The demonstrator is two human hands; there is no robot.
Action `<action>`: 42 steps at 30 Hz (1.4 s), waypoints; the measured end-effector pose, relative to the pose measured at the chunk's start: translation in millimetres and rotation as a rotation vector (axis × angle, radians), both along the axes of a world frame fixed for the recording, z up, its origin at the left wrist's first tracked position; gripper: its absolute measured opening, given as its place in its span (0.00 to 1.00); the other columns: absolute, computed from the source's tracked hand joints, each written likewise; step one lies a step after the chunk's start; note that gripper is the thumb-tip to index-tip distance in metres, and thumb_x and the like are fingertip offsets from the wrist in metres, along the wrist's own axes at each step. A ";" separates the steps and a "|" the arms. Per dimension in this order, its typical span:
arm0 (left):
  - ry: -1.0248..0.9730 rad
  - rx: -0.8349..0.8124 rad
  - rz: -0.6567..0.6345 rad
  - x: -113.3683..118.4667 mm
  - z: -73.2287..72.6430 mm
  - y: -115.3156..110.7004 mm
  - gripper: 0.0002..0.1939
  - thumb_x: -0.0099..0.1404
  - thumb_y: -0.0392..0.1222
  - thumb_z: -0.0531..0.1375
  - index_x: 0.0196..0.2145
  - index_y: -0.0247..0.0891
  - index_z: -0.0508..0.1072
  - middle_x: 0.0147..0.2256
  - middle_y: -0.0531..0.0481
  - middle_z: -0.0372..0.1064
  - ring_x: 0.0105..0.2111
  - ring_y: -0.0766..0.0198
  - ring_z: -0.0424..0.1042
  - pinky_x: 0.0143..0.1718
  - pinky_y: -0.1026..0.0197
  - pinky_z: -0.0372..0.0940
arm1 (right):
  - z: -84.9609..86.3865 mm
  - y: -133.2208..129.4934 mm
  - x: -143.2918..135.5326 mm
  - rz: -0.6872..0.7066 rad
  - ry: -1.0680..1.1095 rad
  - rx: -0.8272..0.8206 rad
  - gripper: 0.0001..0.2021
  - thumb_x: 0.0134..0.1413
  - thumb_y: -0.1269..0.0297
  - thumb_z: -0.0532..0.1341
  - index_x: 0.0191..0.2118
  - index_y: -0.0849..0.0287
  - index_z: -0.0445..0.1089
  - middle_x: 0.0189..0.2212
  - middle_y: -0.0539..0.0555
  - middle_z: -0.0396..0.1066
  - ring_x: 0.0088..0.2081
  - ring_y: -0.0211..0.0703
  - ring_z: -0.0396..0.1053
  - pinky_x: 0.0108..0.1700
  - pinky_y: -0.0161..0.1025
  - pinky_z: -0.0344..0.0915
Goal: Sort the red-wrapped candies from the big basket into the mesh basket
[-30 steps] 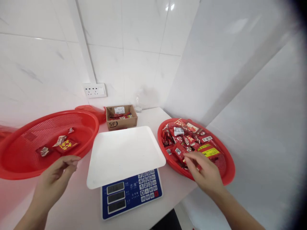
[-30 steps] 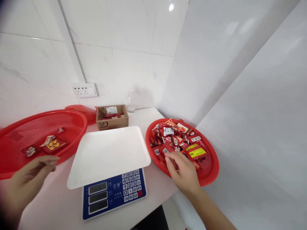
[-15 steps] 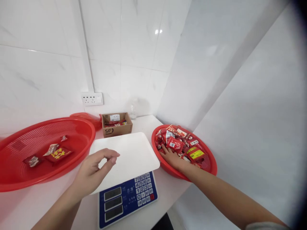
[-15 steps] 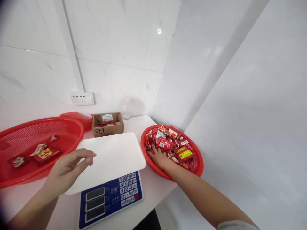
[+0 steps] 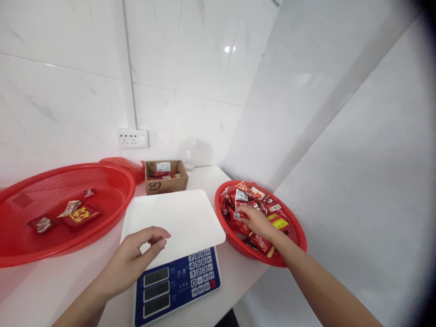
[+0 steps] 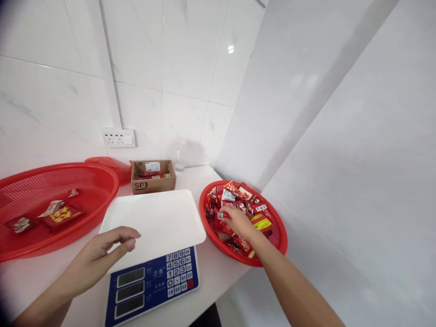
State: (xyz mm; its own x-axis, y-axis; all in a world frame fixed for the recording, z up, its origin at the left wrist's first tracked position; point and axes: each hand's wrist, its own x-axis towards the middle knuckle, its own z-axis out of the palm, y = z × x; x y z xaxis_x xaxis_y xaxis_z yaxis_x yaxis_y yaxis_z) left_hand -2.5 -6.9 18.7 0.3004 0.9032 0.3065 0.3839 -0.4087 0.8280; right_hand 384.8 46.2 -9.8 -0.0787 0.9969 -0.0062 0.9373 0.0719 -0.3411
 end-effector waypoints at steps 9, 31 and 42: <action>-0.008 -0.067 -0.029 7.9 -1.2 2.0 0.08 0.65 0.47 0.60 0.35 0.43 0.78 0.27 0.52 0.76 0.28 0.61 0.75 0.30 0.64 0.70 | 22.7 6.7 10.9 -0.228 0.290 0.350 0.14 0.66 0.61 0.63 0.54 0.59 0.71 0.56 0.58 0.71 0.53 0.52 0.72 0.53 0.55 0.71; -0.734 -0.384 0.000 11.1 8.5 15.6 0.25 0.68 0.54 0.62 0.56 0.37 0.70 0.44 0.42 0.78 0.38 0.55 0.78 0.34 0.58 0.73 | 17.1 4.8 -180.3 -0.124 1.225 0.367 0.21 0.55 0.45 0.64 0.47 0.52 0.66 0.38 0.50 0.73 0.28 0.38 0.72 0.26 0.37 0.73; -0.926 -0.341 0.013 -13.5 16.9 8.5 0.21 0.65 0.53 0.67 0.50 0.38 0.75 0.44 0.44 0.80 0.42 0.53 0.79 0.40 0.56 0.75 | -13.2 3.7 -180.7 -0.029 0.761 0.278 0.13 0.51 0.55 0.66 0.42 0.53 0.78 0.42 0.58 0.77 0.45 0.58 0.74 0.48 0.56 0.71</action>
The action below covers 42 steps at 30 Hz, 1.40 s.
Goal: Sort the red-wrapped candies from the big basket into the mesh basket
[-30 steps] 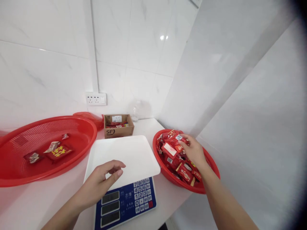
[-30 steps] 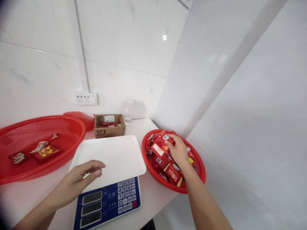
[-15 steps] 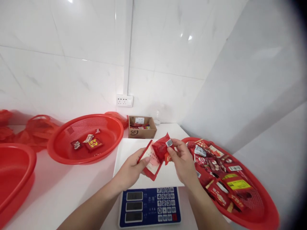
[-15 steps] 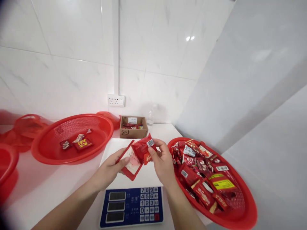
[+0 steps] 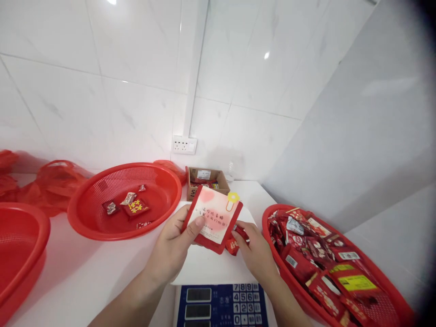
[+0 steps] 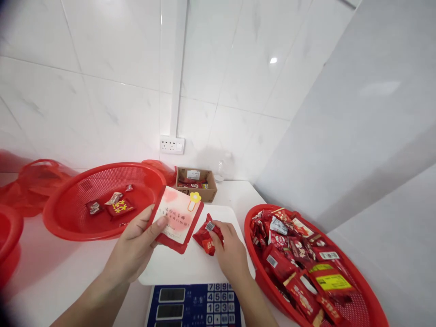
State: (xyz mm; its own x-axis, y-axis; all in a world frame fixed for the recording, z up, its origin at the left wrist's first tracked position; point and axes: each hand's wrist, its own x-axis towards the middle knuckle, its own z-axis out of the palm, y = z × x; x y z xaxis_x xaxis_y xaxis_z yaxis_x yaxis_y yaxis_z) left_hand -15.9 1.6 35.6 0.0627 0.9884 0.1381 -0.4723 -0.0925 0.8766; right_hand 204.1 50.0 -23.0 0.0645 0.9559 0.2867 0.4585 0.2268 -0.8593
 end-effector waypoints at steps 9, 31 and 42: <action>-0.009 -0.009 -0.031 6.6 -7.0 -7.0 0.14 0.66 0.52 0.66 0.44 0.42 0.77 0.39 0.51 0.80 0.37 0.60 0.77 0.40 0.61 0.72 | 57.7 -39.5 -26.7 0.383 0.098 0.050 0.27 0.63 0.38 0.55 0.51 0.52 0.77 0.47 0.59 0.80 0.49 0.55 0.77 0.50 0.48 0.74; 0.184 0.179 -0.285 -1.0 9.0 -18.2 0.13 0.70 0.49 0.62 0.46 0.41 0.81 0.38 0.48 0.81 0.34 0.63 0.75 0.35 0.65 0.69 | 87.5 -66.9 -46.6 0.495 0.212 0.055 0.12 0.62 0.68 0.59 0.43 0.52 0.81 0.36 0.51 0.82 0.35 0.44 0.78 0.39 0.37 0.75; -0.008 0.054 -0.157 12.4 -3.2 -11.4 0.15 0.69 0.50 0.64 0.49 0.42 0.80 0.42 0.46 0.82 0.39 0.57 0.80 0.41 0.59 0.74 | 81.2 -66.7 -44.8 0.526 0.449 -0.180 0.11 0.64 0.58 0.63 0.47 0.50 0.81 0.41 0.53 0.83 0.41 0.47 0.79 0.45 0.40 0.75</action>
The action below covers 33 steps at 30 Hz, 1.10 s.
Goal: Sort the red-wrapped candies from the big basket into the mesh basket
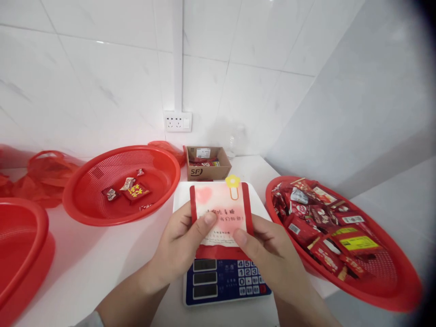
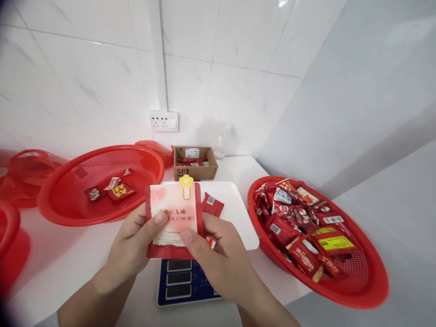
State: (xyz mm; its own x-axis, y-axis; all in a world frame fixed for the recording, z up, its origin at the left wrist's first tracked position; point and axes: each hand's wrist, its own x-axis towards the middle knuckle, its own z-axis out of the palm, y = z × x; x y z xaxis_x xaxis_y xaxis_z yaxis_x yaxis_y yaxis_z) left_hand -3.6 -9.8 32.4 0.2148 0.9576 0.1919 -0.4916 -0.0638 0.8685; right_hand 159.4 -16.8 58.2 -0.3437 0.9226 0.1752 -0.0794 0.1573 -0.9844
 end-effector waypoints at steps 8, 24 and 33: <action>0.064 0.064 -0.151 0.2 3.8 -1.0 0.15 0.69 0.50 0.63 0.49 0.44 0.82 0.43 0.47 0.83 0.40 0.58 0.80 0.43 0.62 0.73 | 0.7 -4.5 0.3 -0.162 0.016 -0.053 0.12 0.63 0.58 0.63 0.44 0.54 0.82 0.35 0.54 0.83 0.34 0.46 0.79 0.37 0.39 0.76; 0.134 0.158 -0.235 -2.7 12.1 -1.1 0.13 0.72 0.44 0.61 0.51 0.47 0.81 0.46 0.49 0.82 0.45 0.59 0.79 0.50 0.61 0.71 | -0.1 -3.7 3.6 -0.005 -0.075 0.174 0.14 0.65 0.68 0.59 0.46 0.45 0.81 0.37 0.46 0.83 0.37 0.40 0.79 0.42 0.34 0.75; 0.155 0.184 -0.323 -5.2 15.1 -4.9 0.14 0.73 0.42 0.59 0.51 0.43 0.80 0.43 0.46 0.81 0.44 0.56 0.78 0.50 0.56 0.71 | -2.0 -6.7 4.9 -0.007 -0.088 0.285 0.18 0.66 0.69 0.58 0.53 0.38 0.77 0.43 0.43 0.82 0.40 0.38 0.79 0.44 0.32 0.74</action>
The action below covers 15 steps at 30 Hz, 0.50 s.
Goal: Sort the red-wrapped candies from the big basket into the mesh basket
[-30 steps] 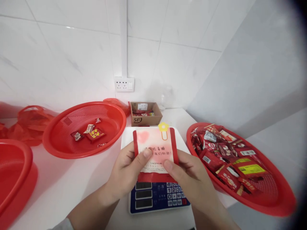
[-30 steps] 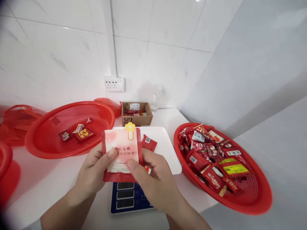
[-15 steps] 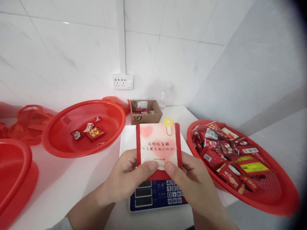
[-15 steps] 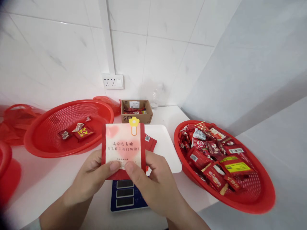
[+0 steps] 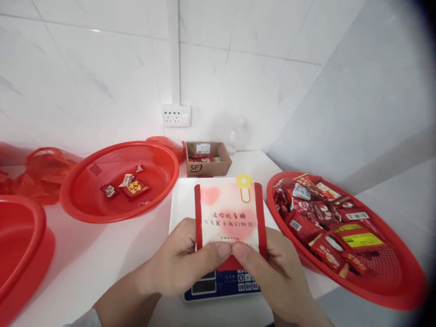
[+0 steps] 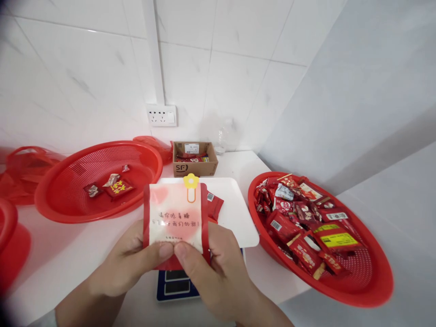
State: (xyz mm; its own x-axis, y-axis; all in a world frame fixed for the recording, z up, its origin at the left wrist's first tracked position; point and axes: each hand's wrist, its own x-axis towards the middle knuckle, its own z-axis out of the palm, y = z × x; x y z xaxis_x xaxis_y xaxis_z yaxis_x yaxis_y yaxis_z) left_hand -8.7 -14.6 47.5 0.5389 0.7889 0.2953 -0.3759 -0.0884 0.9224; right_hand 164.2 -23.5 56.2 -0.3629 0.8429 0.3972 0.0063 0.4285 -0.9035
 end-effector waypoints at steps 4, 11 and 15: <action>0.084 0.016 0.072 1.4 0.6 -0.8 0.13 0.72 0.46 0.59 0.42 0.39 0.82 0.35 0.46 0.80 0.36 0.57 0.76 0.41 0.57 0.71 | 0.2 -0.8 -0.3 -0.010 -0.015 0.013 0.18 0.67 0.69 0.58 0.52 0.38 0.77 0.42 0.45 0.82 0.40 0.41 0.79 0.43 0.34 0.75; 0.081 -0.016 0.123 3.5 -0.7 -0.8 0.17 0.70 0.51 0.61 0.32 0.38 0.82 0.27 0.48 0.76 0.29 0.60 0.72 0.34 0.59 0.69 | -3.7 -1.2 -3.7 -0.054 0.006 -0.017 0.13 0.68 0.59 0.58 0.50 0.44 0.80 0.38 0.50 0.83 0.33 0.44 0.78 0.40 0.39 0.77; 0.034 -0.054 0.126 4.8 -3.4 0.9 0.14 0.70 0.49 0.61 0.39 0.38 0.83 0.31 0.47 0.79 0.32 0.60 0.75 0.39 0.59 0.71 | -6.2 0.1 -2.8 -0.014 0.077 -0.189 0.15 0.66 0.50 0.60 0.47 0.47 0.82 0.34 0.53 0.83 0.33 0.47 0.79 0.38 0.41 0.77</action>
State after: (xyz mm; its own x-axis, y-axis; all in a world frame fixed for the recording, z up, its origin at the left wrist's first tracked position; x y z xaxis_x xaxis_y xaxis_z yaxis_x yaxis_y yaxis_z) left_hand -4.0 -13.8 44.1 0.4435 0.8652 0.2340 -0.3334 -0.0831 0.9391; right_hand 161.5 -23.5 50.0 -0.3254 0.9097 0.2579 -0.0611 0.2519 -0.9658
